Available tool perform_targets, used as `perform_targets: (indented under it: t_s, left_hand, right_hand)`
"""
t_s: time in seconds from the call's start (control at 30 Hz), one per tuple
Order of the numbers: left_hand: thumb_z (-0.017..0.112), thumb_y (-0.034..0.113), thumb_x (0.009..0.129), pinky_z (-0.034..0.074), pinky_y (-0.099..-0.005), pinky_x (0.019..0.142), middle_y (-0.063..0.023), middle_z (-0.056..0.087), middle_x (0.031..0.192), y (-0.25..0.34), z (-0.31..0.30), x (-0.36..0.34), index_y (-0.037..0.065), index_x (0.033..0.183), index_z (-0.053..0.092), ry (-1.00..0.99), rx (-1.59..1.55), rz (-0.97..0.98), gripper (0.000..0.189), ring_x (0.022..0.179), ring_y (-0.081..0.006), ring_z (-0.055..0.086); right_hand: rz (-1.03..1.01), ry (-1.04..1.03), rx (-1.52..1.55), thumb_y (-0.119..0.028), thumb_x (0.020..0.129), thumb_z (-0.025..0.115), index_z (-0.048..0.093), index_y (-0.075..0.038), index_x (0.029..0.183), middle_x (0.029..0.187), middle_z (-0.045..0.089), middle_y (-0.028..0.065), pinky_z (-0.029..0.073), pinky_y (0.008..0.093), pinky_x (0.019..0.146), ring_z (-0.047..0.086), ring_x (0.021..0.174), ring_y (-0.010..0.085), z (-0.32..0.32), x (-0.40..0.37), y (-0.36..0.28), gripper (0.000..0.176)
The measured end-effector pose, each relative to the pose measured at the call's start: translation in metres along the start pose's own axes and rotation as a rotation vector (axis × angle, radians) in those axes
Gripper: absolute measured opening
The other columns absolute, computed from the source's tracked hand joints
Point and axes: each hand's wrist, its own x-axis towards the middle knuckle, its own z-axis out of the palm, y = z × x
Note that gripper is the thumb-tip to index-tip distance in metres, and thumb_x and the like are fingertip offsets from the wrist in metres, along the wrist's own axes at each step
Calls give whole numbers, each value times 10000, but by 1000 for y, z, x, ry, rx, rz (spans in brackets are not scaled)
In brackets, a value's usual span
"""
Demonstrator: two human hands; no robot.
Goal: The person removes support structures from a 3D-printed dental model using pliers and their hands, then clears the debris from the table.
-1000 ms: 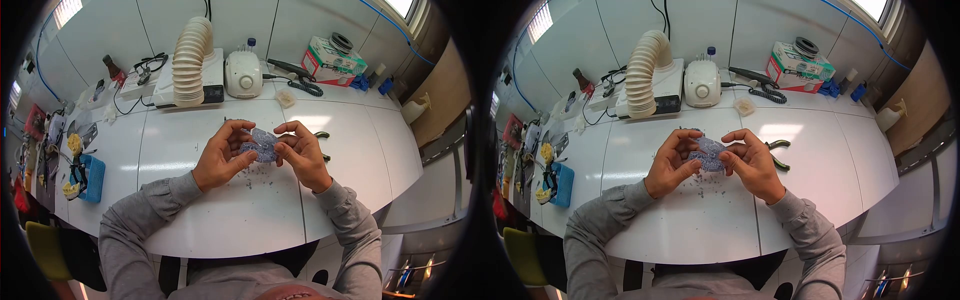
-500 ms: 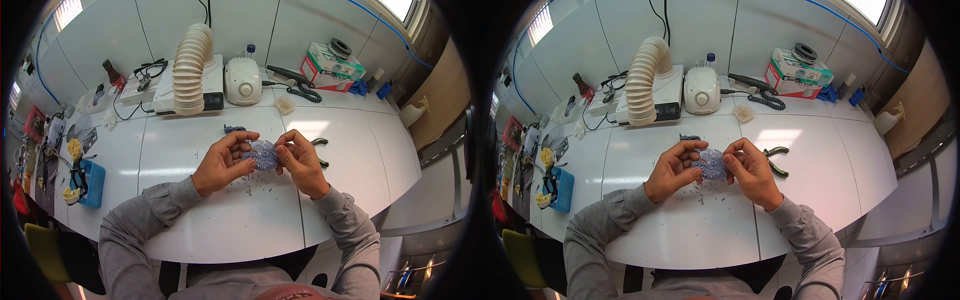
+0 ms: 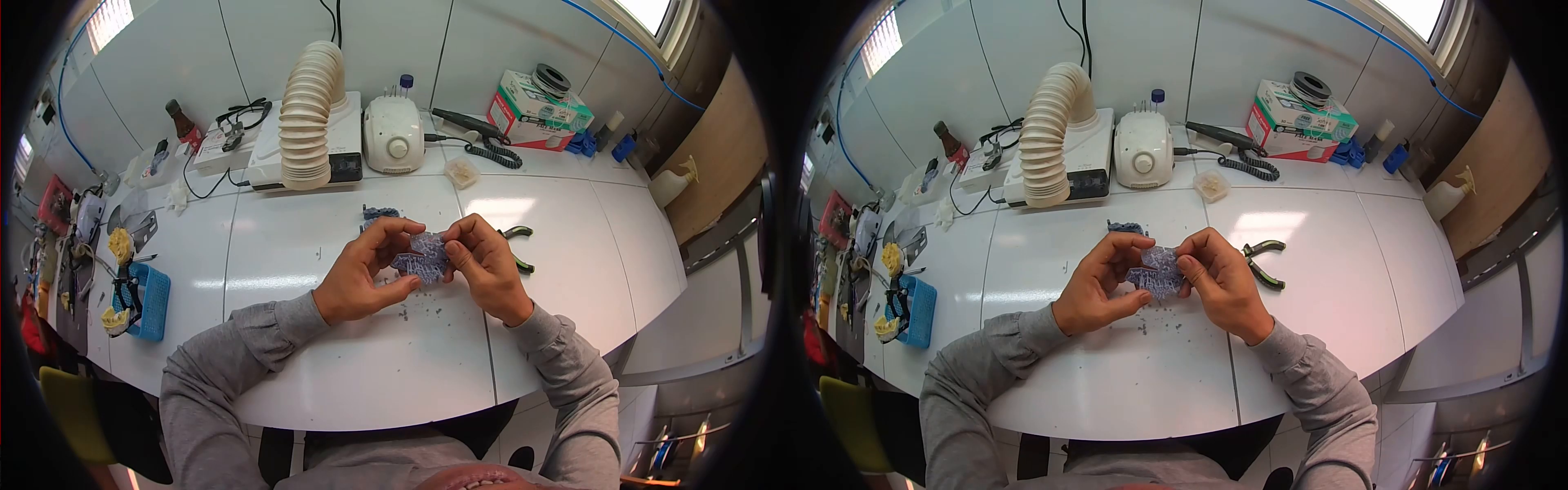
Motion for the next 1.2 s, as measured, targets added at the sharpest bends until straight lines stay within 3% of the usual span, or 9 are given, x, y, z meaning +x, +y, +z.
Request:
perform_targets:
  t_s: [0.17,0.43,0.57,0.67,0.73,0.93,1.07,1.17,1.2]
  left_hand:
    - [724,13,931,511,-340,1088,-79,526,1237,0,-1,0,35,1522,426,3,-49,2,662,1223,-179,579]
    - [638,87,962,592,-338,980,-101,531,1212,12,-2,2,-7,1531,394,65,-174,-110,626,1110,-160,627]
    - [600,98,958,590,-332,950,-99,547,1194,7,-5,2,-14,1530,402,49,-180,-107,616,1094,-158,634]
    - [571,99,937,581,-324,891,-93,566,1193,5,-9,3,-16,1528,412,25,-207,-103,623,1064,-151,634]
    - [553,89,916,563,-313,862,-89,573,1207,6,-10,3,-12,1514,430,39,-300,-154,618,1030,-143,630]
    - [505,70,934,515,-305,877,-85,630,1214,-2,-14,2,4,1456,474,73,-426,-154,527,1029,-150,629]
    - [519,159,1014,501,-304,882,-78,616,1227,-7,-12,3,21,1468,462,90,-428,-140,478,1039,-138,617]
    - [644,215,1050,549,-315,931,-83,574,1247,-5,-10,5,31,1488,436,50,-499,-109,519,1113,-150,620]
    - [727,183,1010,568,-320,974,-89,551,1259,-3,-9,5,32,1500,419,32,-375,-56,597,1158,-162,619]
  right_hand:
    - [-4,24,-79,-94,1106,606,588,43,1199,1022,655,86,554,243,672,646,762,100,-1,-2,-2,167]
    - [-344,93,-466,-10,955,756,716,48,1129,989,701,126,611,283,725,745,817,172,0,0,1,187]
    - [-315,80,-465,-23,960,760,719,56,1120,1005,712,131,617,284,735,757,862,172,-1,-2,-1,183]
    - [-169,36,-339,5,1008,693,677,83,1156,1052,714,128,613,265,763,730,890,147,3,-5,-8,168]
    - [-138,59,-321,-45,973,767,728,85,1091,999,750,148,628,286,758,774,858,174,3,-6,-8,180]
    - [-142,73,-301,-62,956,801,735,85,1084,973,758,144,636,289,756,789,868,189,9,-9,-10,205]
    - [-189,90,-310,-65,935,828,739,68,1060,971,757,138,639,288,758,795,882,194,8,-9,-3,203]
    - [-346,138,-349,-61,907,857,739,46,1026,951,750,131,632,286,733,789,842,190,11,-9,-1,199]
    - [-382,133,-413,-58,896,866,736,40,1015,942,746,131,626,286,714,783,818,187,11,-10,-3,202]
